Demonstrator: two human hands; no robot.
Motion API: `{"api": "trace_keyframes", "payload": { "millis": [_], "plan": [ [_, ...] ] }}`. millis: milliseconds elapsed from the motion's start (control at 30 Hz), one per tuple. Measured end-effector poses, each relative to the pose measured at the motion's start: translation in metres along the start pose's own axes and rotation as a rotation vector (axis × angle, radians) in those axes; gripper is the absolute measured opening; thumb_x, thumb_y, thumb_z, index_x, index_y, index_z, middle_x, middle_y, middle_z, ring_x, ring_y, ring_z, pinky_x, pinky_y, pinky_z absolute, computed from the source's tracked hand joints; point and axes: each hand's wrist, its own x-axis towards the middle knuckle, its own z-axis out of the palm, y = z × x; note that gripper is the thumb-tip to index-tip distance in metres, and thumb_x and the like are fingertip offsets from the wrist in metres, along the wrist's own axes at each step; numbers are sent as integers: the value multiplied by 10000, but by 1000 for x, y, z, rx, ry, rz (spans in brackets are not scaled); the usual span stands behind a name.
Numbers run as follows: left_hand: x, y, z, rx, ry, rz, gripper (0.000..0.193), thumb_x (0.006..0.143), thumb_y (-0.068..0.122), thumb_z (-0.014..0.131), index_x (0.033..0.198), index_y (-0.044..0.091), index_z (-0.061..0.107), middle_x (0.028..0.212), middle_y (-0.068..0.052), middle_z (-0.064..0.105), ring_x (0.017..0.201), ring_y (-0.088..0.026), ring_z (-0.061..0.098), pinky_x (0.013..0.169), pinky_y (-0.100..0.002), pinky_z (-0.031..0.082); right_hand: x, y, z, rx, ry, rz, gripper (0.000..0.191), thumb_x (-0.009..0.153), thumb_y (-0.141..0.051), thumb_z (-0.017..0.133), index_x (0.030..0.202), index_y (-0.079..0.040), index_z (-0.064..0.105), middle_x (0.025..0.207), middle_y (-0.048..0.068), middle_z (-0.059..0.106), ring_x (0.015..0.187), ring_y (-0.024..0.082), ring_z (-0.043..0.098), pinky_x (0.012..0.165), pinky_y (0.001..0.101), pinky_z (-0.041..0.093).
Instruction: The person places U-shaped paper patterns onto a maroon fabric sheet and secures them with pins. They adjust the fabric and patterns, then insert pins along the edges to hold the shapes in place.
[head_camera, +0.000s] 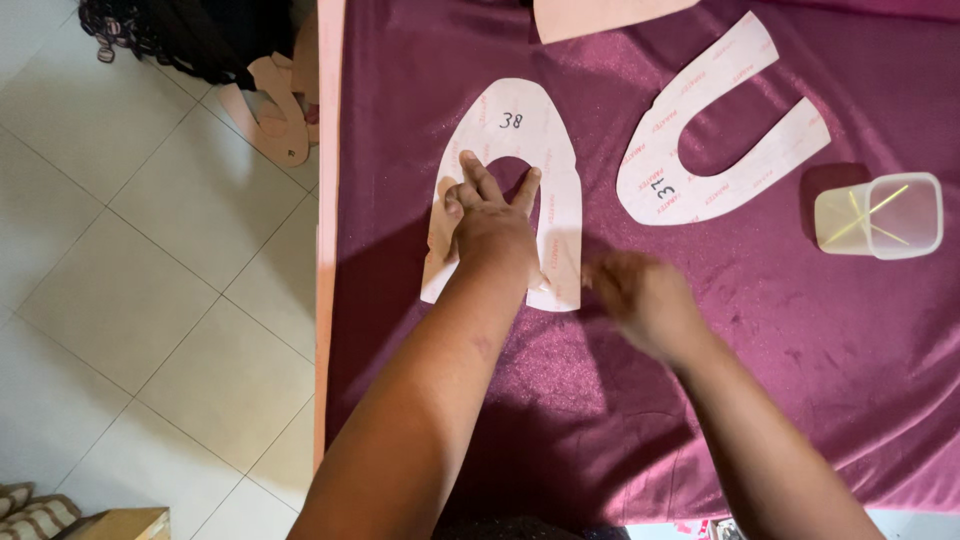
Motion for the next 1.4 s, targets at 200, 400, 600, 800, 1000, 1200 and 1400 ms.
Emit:
{"api": "trace_keyframes", "payload": {
  "millis": [200,400,600,800,1000,1200,1400],
  "plan": [
    [1,3,5,-68,11,-32,1500,621,577,953,1593,464,-185,1629,-345,-223,1446,-557,166,879,-515,619,70,17,-7,149,307,-43,256,1003,-228,668,1026,12,753,856,188,729,713,305,722,636,429,558],
    [2,2,5,-7,15,-9,1538,591,609,951,1615,424,-181,1624,-393,-210,1404,-558,282,896,-454,610,-14,-9,-2,96,92,-52,215,998,-199,628,1054,-32,751,914,146,760,758,287,741,696,412,603],
    [2,4,6,2,0,-15,1546,570,638,952,1606,430,-175,1618,-394,-204,1403,-556,276,894,-471,602,-26,-4,3,80,80,33,244,984,-261,666,1063,-49,759,974,141,768,772,272,748,680,402,605],
    [3,4,9,-23,26,-16,1560,539,658,944,1618,426,-158,1629,-393,-189,1362,-515,362,883,-441,616,-43,4,14,44,30,2,230,1000,-260,647,1034,-58,751,989,120,774,801,259,751,732,381,618],
    [6,3,12,7,23,-13,1564,537,663,948,1619,427,-157,1627,-389,-174,1376,-522,340,889,-406,597,-56,6,18,67,122,-68,210,983,-243,669,1041,-56,745,994,119,767,885,273,736,773,397,598],
    [7,3,16,36,90,-10,1552,540,652,949,1631,415,-129,1630,-405,-131,1376,-534,347,885,-382,590,-52,-4,25,94,139,-119,200,987,-216,677,1057,-37,729,1020,133,755,912,290,730,793,401,596],
    [4,3,19,5,123,-18,1537,514,680,948,1622,437,-90,1636,-376,-115,1437,-557,242,893,-418,595,-48,-12,39,172,78,-120,201,1000,-204,643,1079,-33,712,1067,132,750,879,259,744,783,362,622]
  ]
}}
